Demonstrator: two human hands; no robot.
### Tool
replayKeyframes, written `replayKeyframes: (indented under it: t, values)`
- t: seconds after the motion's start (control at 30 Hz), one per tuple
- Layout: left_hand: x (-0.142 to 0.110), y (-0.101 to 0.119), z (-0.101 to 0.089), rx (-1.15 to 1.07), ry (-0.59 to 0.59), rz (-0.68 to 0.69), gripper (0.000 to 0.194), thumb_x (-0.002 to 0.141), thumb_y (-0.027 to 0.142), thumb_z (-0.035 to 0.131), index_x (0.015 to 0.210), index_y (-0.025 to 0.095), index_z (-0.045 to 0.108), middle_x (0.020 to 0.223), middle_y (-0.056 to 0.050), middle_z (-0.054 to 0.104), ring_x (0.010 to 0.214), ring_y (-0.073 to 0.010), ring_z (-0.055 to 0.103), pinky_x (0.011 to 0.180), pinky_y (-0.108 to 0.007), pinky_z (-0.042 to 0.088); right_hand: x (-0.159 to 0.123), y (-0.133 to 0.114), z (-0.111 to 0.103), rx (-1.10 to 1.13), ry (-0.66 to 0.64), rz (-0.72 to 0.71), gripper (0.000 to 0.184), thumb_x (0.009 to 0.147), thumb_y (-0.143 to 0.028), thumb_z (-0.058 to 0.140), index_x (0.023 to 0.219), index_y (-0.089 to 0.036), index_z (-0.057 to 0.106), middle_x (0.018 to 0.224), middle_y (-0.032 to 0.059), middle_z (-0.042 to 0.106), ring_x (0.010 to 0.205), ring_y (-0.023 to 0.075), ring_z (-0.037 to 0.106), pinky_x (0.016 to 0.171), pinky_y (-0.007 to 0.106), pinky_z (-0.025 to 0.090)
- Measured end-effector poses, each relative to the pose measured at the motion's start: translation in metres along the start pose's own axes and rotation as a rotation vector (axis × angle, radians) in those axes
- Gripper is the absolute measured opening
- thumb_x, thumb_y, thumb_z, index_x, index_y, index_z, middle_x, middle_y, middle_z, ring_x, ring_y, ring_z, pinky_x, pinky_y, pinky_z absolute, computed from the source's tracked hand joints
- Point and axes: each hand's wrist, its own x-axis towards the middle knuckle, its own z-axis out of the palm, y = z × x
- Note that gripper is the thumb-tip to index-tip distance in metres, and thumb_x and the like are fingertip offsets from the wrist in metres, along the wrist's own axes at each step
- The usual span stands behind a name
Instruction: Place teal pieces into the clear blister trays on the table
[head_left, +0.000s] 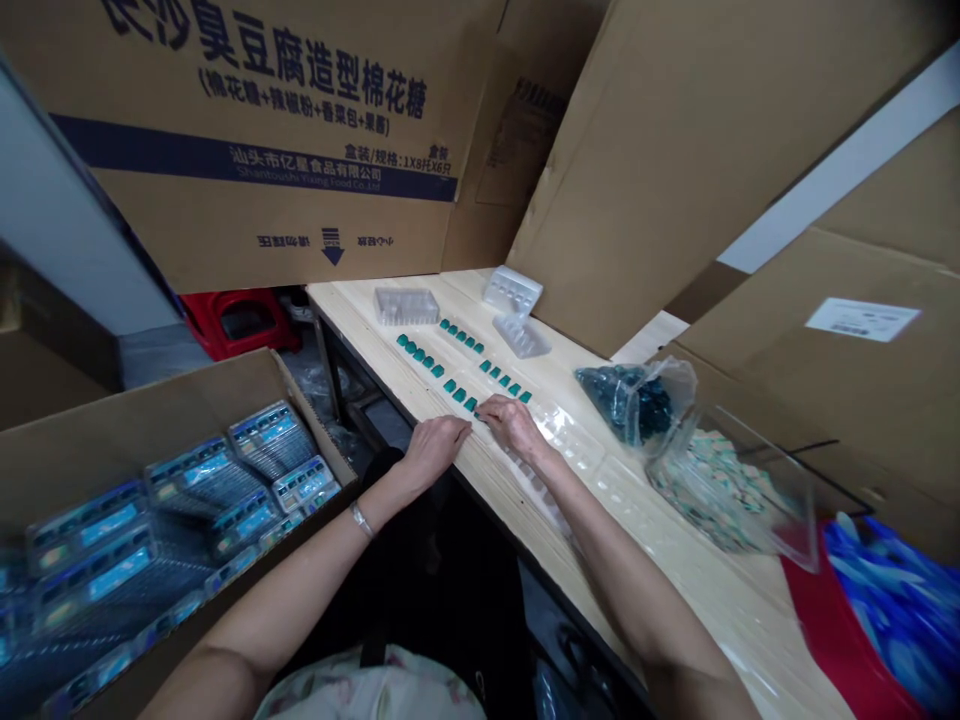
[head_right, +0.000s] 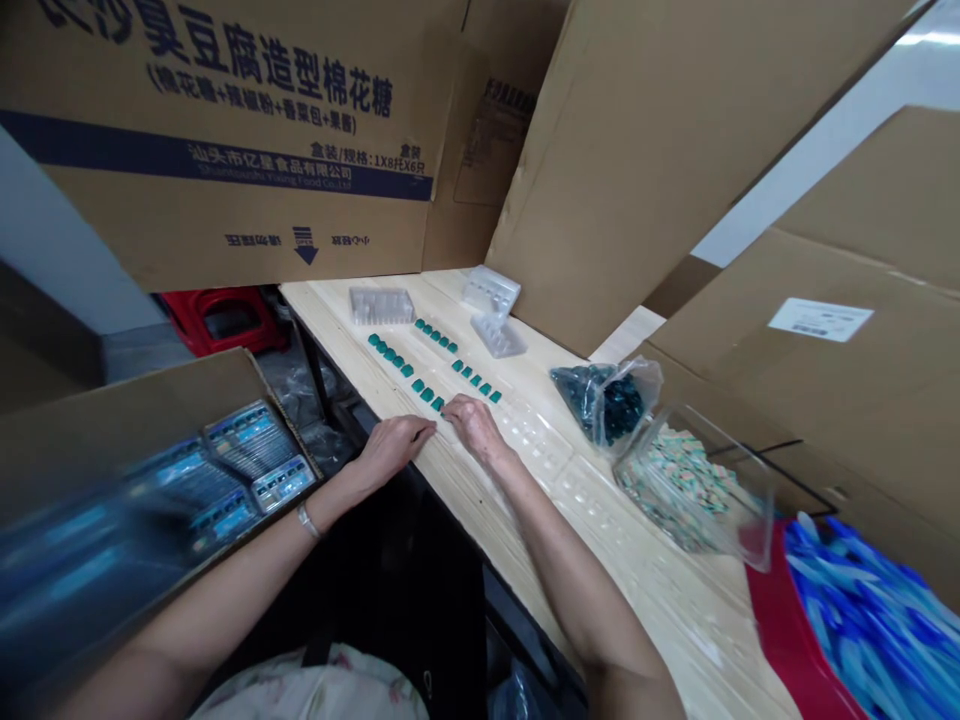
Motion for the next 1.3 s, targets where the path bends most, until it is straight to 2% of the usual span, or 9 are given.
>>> replayKeyframes:
  t: [0.23, 0.47, 0.73, 0.8, 0.9, 0.97, 1.03, 1.13, 1.3]
  values:
    - [0.003, -0.003, -0.003, 0.099, 0.070, -0.025, 0.038, 0.093, 0.033, 0.028, 0.102, 0.018, 0.061, 0.096, -0.010, 0.067, 0.089, -0.0209, 0.062, 0.074, -0.030, 0.044, 0.009, -0.005, -0.005, -0.047, 0.097, 0.144, 0.023, 0.080, -0.023, 0.058, 0.101, -0.015, 0.065, 0.093, 0.0093, 0.066, 0.080, 0.0169, 0.061, 0.075, 0.028, 0.046]
    - [0.010, -0.006, -0.003, 0.121, 0.022, -0.056, 0.037, 0.092, 0.030, 0.031, 0.088, 0.013, 0.063, 0.087, -0.014, 0.066, 0.086, -0.0222, 0.062, 0.075, -0.032, 0.043, 0.027, -0.020, 0.005, -0.155, 0.040, 0.218, 0.012, 0.079, -0.021, 0.058, 0.075, -0.016, 0.068, 0.078, 0.0066, 0.066, 0.080, 0.0170, 0.058, 0.076, 0.027, 0.041]
    - [0.009, -0.009, -0.003, 0.002, 0.056, -0.070, 0.034, 0.090, 0.033, 0.037, 0.084, 0.015, 0.066, 0.086, -0.014, 0.067, 0.087, -0.0244, 0.062, 0.077, -0.035, 0.044, 0.031, -0.028, 0.013, -0.219, 0.057, 0.340, 0.016, 0.079, -0.018, 0.056, 0.068, -0.015, 0.068, 0.074, 0.0075, 0.067, 0.075, 0.0175, 0.059, 0.072, 0.027, 0.042]
    - [0.010, -0.011, -0.006, -0.245, 0.113, -0.119, 0.029, 0.086, 0.035, 0.046, 0.083, 0.016, 0.067, 0.087, -0.011, 0.067, 0.088, -0.0229, 0.062, 0.079, -0.033, 0.045, 0.028, -0.029, 0.009, -0.210, 0.071, 0.316, 0.013, 0.079, -0.019, 0.058, 0.073, -0.015, 0.068, 0.077, 0.0079, 0.067, 0.078, 0.0186, 0.059, 0.074, 0.028, 0.043]
    - [0.008, -0.015, -0.015, -1.001, 0.186, -0.286, 0.028, 0.082, 0.040, 0.053, 0.090, 0.016, 0.066, 0.087, -0.008, 0.067, 0.079, -0.0172, 0.063, 0.075, -0.029, 0.049, 0.020, -0.036, -0.002, -0.135, 0.161, 0.219, 0.013, 0.079, -0.022, 0.059, 0.085, -0.015, 0.068, 0.085, 0.0090, 0.066, 0.085, 0.0202, 0.059, 0.078, 0.031, 0.044]
    - [0.004, -0.017, -0.022, -1.520, 0.137, -0.393, 0.030, 0.083, 0.040, 0.052, 0.095, 0.015, 0.064, 0.091, -0.007, 0.067, 0.076, -0.0142, 0.064, 0.074, -0.028, 0.051, 0.012, -0.046, -0.011, -0.026, 0.208, 0.152, 0.014, 0.081, -0.024, 0.057, 0.089, -0.016, 0.066, 0.086, 0.0080, 0.066, 0.083, 0.0192, 0.059, 0.078, 0.031, 0.045]
    - [0.000, -0.016, -0.028, -1.898, 0.051, -0.441, 0.029, 0.085, 0.037, 0.051, 0.096, 0.013, 0.063, 0.098, -0.010, 0.066, 0.083, -0.0146, 0.064, 0.080, -0.029, 0.051, 0.004, -0.060, -0.018, 0.080, 0.208, 0.098, 0.014, 0.083, -0.024, 0.055, 0.090, -0.019, 0.066, 0.085, 0.0059, 0.065, 0.080, 0.0177, 0.059, 0.076, 0.030, 0.046]
    - [-0.005, -0.009, -0.029, -2.130, -0.036, -0.469, 0.030, 0.087, 0.035, 0.049, 0.096, 0.009, 0.062, 0.100, -0.012, 0.065, 0.088, -0.0170, 0.064, 0.082, -0.031, 0.051, -0.003, -0.081, -0.022, 0.163, 0.191, 0.040, 0.017, 0.083, -0.021, 0.054, 0.095, -0.021, 0.065, 0.087, 0.0049, 0.063, 0.082, 0.0168, 0.058, 0.078, 0.031, 0.047]
    - [-0.003, 0.010, -0.023, -2.208, -0.121, -0.489, 0.030, 0.087, 0.036, 0.048, 0.093, 0.009, 0.062, 0.076, -0.006, 0.066, 0.069, -0.0119, 0.064, 0.073, -0.025, 0.053, -0.007, -0.093, -0.017, 0.214, 0.181, 0.026, 0.025, 0.080, -0.018, 0.055, 0.103, -0.022, 0.063, 0.096, 0.0051, 0.061, 0.092, 0.0172, 0.056, 0.084, 0.033, 0.046]
